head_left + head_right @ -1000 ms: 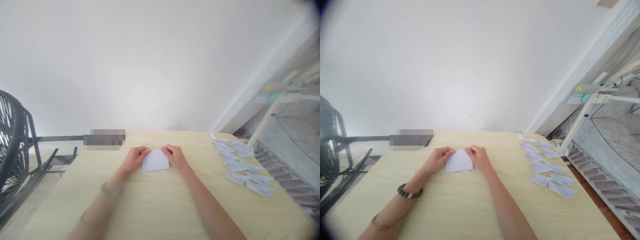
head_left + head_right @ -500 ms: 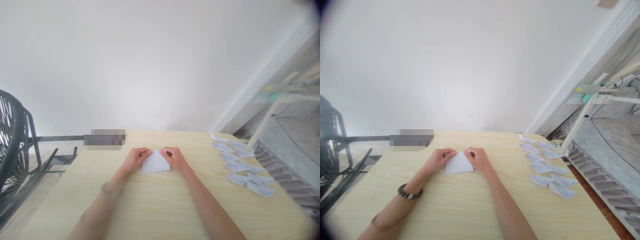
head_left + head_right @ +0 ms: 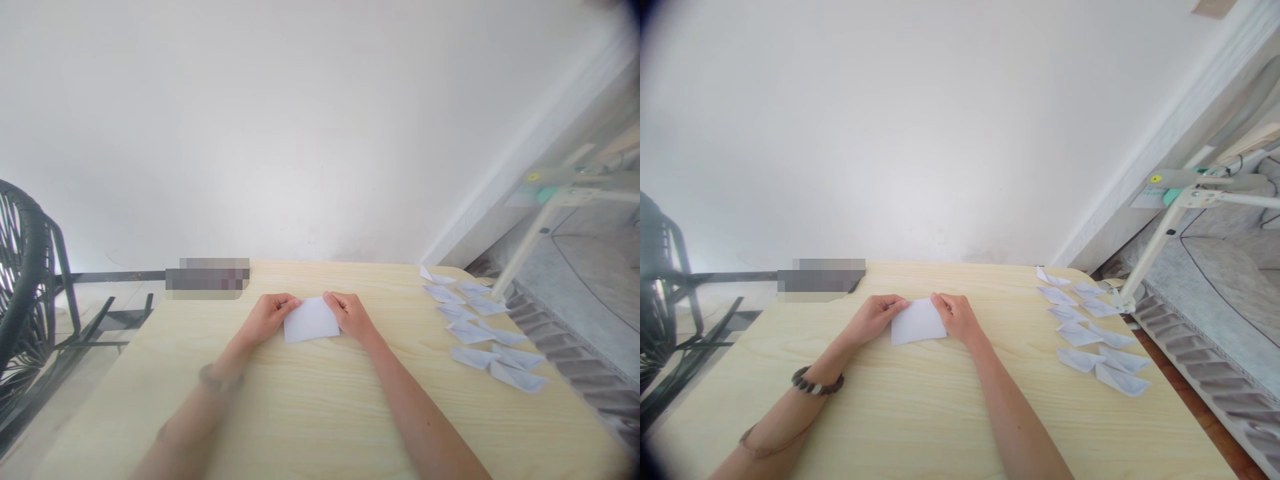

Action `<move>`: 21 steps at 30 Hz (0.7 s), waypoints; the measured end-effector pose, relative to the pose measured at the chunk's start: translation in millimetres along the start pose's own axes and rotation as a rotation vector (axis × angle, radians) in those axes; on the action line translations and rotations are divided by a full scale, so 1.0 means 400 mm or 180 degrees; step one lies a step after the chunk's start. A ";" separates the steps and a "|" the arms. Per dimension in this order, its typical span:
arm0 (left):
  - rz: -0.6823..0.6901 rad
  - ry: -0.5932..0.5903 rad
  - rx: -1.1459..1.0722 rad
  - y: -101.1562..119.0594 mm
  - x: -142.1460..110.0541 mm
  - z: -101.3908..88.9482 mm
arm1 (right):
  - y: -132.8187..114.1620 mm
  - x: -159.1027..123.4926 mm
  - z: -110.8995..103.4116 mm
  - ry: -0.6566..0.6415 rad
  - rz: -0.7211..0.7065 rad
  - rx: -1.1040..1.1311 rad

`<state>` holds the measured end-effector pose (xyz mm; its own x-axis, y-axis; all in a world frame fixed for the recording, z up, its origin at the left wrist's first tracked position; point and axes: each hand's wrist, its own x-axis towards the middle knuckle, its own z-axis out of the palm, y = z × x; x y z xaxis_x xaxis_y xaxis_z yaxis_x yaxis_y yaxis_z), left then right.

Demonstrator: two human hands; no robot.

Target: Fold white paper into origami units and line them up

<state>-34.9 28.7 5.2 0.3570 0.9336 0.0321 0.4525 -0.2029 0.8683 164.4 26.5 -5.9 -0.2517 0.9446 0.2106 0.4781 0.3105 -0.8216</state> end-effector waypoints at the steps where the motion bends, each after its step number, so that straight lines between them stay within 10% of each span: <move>1: 0.0013 -0.0007 -0.0041 0.002 0.000 0.001 | -0.002 -0.001 0.000 -0.0021 -0.0031 -0.0015; 11: 0.0039 0.0047 -0.0027 0.021 -0.005 0.020 | -0.007 -0.004 0.008 -0.0263 -0.0424 -0.0452; 21: -0.0066 0.0227 -0.0094 0.008 0.001 0.004 | 0.000 -0.001 -0.001 0.0325 -0.0344 -0.0151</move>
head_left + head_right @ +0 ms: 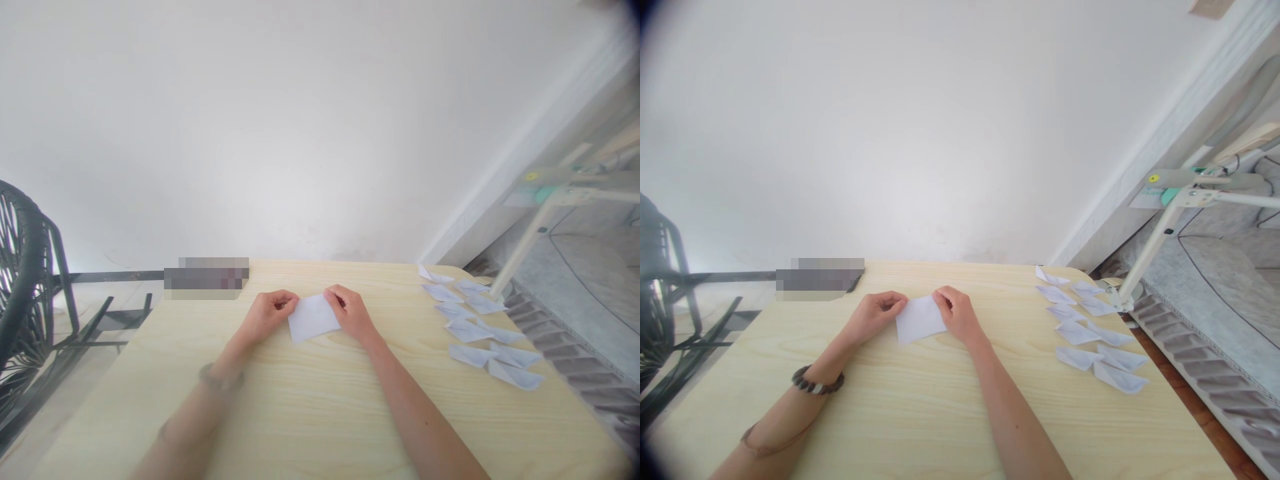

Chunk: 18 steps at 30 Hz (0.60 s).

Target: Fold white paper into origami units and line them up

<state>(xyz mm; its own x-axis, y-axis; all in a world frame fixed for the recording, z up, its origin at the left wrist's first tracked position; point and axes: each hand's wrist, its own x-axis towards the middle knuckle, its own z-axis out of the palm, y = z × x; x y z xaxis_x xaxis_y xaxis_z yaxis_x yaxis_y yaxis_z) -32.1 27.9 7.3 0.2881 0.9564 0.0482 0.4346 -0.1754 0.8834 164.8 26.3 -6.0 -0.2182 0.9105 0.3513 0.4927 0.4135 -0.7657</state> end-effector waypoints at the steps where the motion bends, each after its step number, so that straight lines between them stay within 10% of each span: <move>1: -0.0037 0.0015 -0.0022 -0.004 0.000 -0.003 | 0.001 0.000 -0.001 0.0054 0.0005 0.0009; 18: -0.0027 -0.0046 -0.0259 0.007 -0.006 -0.019 | -0.004 -0.001 -0.002 0.0068 0.0139 -0.0036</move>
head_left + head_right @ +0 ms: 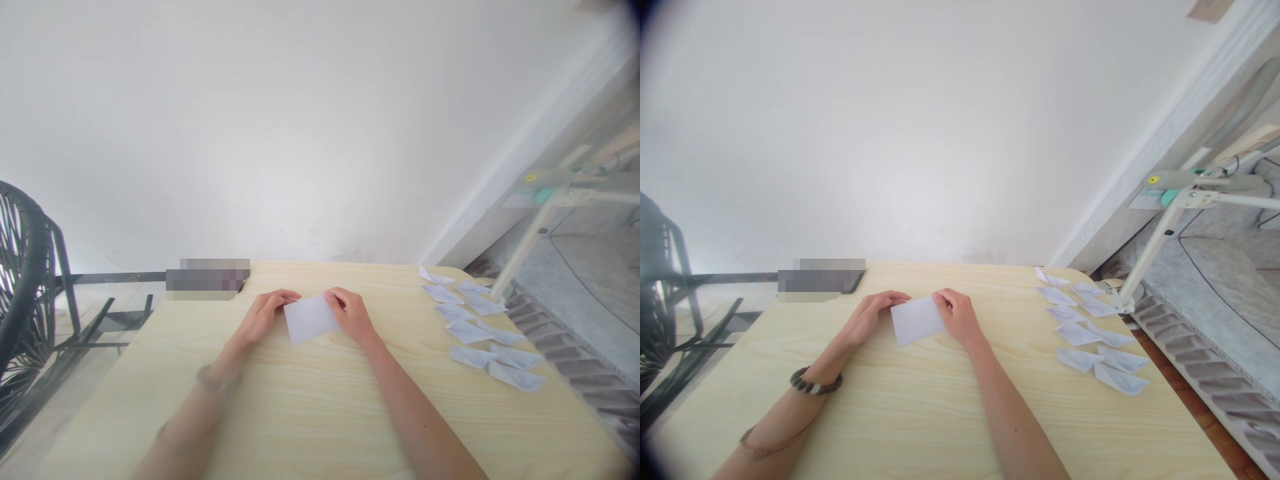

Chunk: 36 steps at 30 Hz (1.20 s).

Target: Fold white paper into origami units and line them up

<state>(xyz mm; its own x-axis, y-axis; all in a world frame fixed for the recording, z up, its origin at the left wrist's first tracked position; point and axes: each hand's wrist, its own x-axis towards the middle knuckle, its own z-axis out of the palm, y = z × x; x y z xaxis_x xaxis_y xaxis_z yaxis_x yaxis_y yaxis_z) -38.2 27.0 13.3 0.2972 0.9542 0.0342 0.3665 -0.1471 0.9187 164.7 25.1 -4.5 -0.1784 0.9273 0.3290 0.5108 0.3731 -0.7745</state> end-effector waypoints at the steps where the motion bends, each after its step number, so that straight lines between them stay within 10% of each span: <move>1: 0.0004 -0.0015 0.0036 0.003 -0.001 0.002 | -0.002 0.000 0.002 -0.0043 -0.0025 -0.0026; 17: 0.0405 -0.0250 0.0689 0.015 0.000 0.044 | -0.007 -0.005 0.013 -0.0482 -0.0138 -0.0118; 36: -0.0044 -0.0092 0.0282 -0.006 -0.007 -0.013 | 0.022 0.003 -0.013 -0.0499 0.0416 0.0628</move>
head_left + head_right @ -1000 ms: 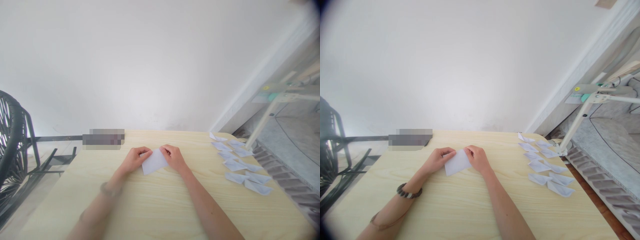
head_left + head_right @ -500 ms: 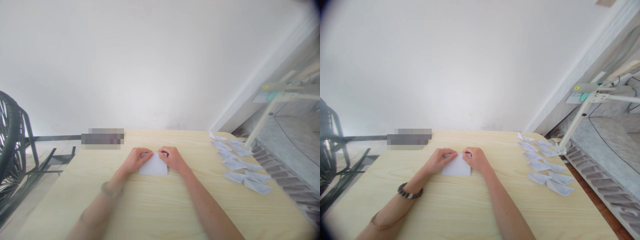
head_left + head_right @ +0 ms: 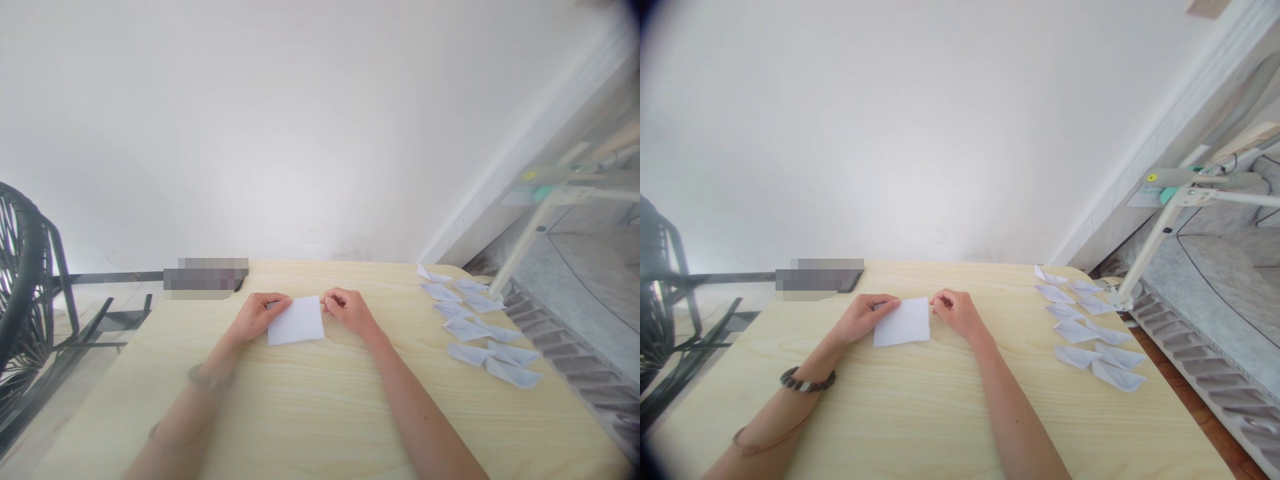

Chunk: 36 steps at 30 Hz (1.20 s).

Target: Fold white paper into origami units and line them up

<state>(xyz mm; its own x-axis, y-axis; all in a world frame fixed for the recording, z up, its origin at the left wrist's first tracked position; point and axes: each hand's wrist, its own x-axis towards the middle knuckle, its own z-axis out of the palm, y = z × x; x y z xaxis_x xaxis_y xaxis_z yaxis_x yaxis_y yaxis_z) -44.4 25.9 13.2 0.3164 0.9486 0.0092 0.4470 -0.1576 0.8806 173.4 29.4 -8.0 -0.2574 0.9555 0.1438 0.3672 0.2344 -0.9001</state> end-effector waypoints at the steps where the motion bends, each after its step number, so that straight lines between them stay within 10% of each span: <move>1: -0.0005 0.0003 0.0015 0.000 0.000 -0.001 | -0.001 0.000 0.002 0.0005 -0.0001 0.0002; 20: 0.0007 0.0003 0.0108 -0.019 0.006 -0.013 | 0.011 -0.001 -0.009 0.0953 -0.0299 -0.0529; 36: 0.0328 0.0108 0.0545 -0.019 0.008 0.037 | 0.002 -0.004 0.020 0.0284 -0.0279 -0.0898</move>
<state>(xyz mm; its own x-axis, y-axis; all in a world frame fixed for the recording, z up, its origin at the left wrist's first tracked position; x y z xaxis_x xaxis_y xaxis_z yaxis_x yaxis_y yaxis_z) -34.4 26.0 -0.3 0.3408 0.9333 0.1136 0.5503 -0.2960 0.7807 166.9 26.5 -12.3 -0.2243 0.9384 0.2627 0.5839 0.3453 -0.7347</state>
